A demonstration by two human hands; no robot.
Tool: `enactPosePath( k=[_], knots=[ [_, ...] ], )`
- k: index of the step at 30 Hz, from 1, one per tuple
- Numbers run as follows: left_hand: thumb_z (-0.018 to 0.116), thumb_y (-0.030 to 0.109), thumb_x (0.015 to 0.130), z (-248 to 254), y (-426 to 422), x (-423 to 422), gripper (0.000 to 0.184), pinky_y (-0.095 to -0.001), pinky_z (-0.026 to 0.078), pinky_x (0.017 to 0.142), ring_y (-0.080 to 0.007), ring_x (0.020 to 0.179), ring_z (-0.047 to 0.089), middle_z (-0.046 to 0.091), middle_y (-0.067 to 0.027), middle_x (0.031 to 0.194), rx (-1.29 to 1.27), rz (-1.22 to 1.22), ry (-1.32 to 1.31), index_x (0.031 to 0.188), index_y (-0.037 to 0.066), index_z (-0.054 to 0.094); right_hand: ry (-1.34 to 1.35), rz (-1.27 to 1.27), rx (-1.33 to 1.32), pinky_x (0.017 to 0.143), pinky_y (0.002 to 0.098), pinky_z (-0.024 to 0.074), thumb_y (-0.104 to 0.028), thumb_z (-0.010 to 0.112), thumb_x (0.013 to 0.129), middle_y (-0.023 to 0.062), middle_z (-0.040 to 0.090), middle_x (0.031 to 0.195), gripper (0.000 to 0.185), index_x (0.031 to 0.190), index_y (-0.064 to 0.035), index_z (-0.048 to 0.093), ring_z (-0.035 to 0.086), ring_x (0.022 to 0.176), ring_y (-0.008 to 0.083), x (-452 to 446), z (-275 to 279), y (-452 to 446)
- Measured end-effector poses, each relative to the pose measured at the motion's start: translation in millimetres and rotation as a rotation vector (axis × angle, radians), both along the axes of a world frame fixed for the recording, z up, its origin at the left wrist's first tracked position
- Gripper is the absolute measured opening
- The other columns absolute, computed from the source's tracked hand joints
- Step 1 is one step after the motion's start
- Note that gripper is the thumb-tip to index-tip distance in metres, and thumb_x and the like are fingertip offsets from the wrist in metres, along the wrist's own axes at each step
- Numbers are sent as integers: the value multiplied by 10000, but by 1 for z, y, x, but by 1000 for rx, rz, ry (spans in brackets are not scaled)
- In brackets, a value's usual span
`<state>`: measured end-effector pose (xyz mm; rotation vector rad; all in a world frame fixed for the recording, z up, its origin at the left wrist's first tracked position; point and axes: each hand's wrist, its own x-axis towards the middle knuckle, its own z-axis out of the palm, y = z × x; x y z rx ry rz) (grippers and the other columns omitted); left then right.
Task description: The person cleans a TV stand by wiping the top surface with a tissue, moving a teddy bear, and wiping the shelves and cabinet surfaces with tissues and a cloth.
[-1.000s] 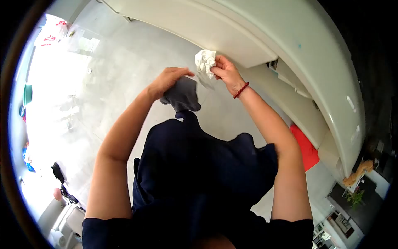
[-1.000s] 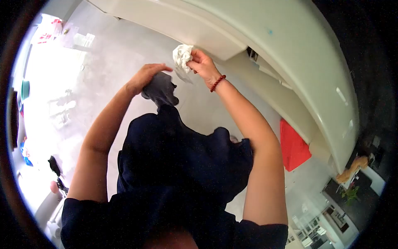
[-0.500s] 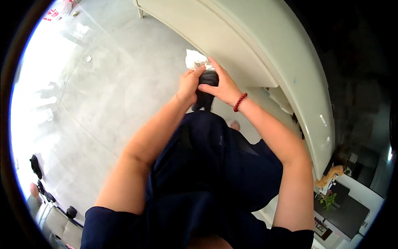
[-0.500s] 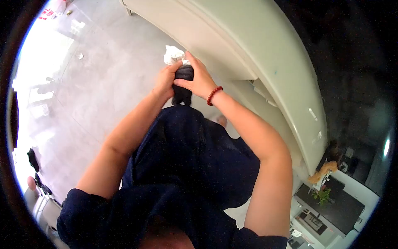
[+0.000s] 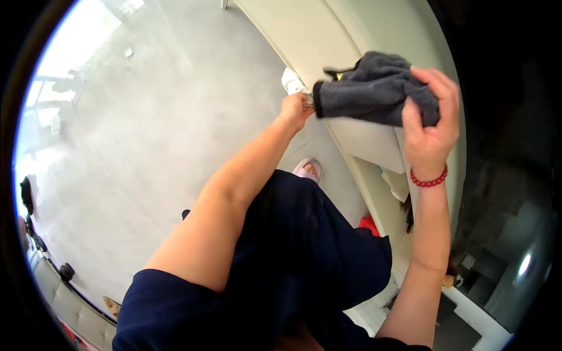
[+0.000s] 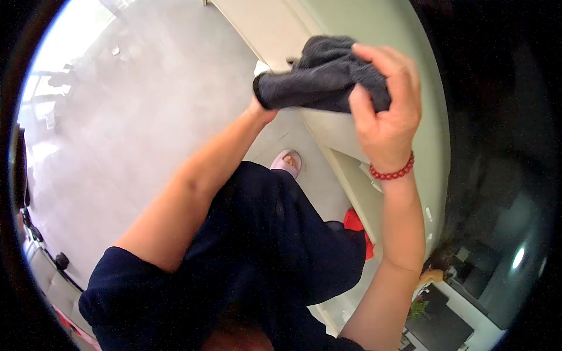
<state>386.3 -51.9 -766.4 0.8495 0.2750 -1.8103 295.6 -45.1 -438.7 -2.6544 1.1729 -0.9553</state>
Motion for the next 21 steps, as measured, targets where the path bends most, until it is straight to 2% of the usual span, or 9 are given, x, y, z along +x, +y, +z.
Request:
enactPosePath(
  k=[1,2,5,6,8,13,16,20,21],
  knots=[
    [499,133,867,-1,1,-6,357,-419,464,851,-261,1041,579,579,-142,1131,-11,69,179,1197,-3,505,2,24,-36,894,332,455,83,570,708,113,614,1061,385,1071,-34,629,582,990,252,-2,0,-8],
    [424,222,924,-6,0,0,393,-453,381,1001,-283,1140,526,533,-149,1244,-59,35,257,1265,31,470,9,16,4,890,331,451,90,565,704,124,607,1054,382,1064,-22,627,579,981,258,-2,-4,-14],
    [360,306,958,23,-31,25,418,-487,367,1027,-276,1181,506,532,-122,1281,-179,261,312,1272,56,477,7,71,49,889,333,449,94,555,698,134,597,1044,379,1055,-12,625,578,976,260,-6,-19,-30],
    [318,349,978,17,-48,35,439,-498,387,1017,-267,1187,510,524,-85,1309,-124,236,219,1277,73,482,18,93,54,896,334,442,101,538,692,146,584,1050,387,1057,-1,615,571,977,265,-8,-22,-33],
    [349,316,975,3,-93,56,419,-493,408,1012,-274,1157,546,577,-136,1241,-122,340,89,1233,30,513,-27,110,131,900,336,437,87,534,693,147,576,1059,383,1060,3,606,564,979,265,-11,-29,-39],
    [328,259,978,-9,-199,154,383,-473,445,999,-278,1128,564,590,-127,1215,-250,546,-112,1216,27,520,1,142,245,889,350,434,35,522,704,165,561,1059,367,1067,16,571,552,961,267,-12,-27,-49],
    [338,198,974,31,-222,204,353,-447,444,1004,-286,1120,565,575,-128,1233,-263,690,-133,1224,14,507,30,166,221,872,357,442,-1,538,693,178,559,1065,382,1073,12,565,549,950,267,-14,-31,-50],
    [344,243,980,-6,-238,209,404,-451,450,983,-317,1133,543,565,-163,1208,-393,620,-414,1249,-36,456,31,161,225,864,358,445,-13,541,691,178,561,1064,389,1078,3,564,550,942,261,-13,-32,-51],
    [367,190,953,6,-222,191,374,-447,453,967,-318,1129,543,565,-174,1198,-323,626,-373,1227,-47,461,31,156,220,863,357,445,-8,538,690,177,561,1062,389,1078,1,564,550,940,259,-10,-30,-50]
  ],
)
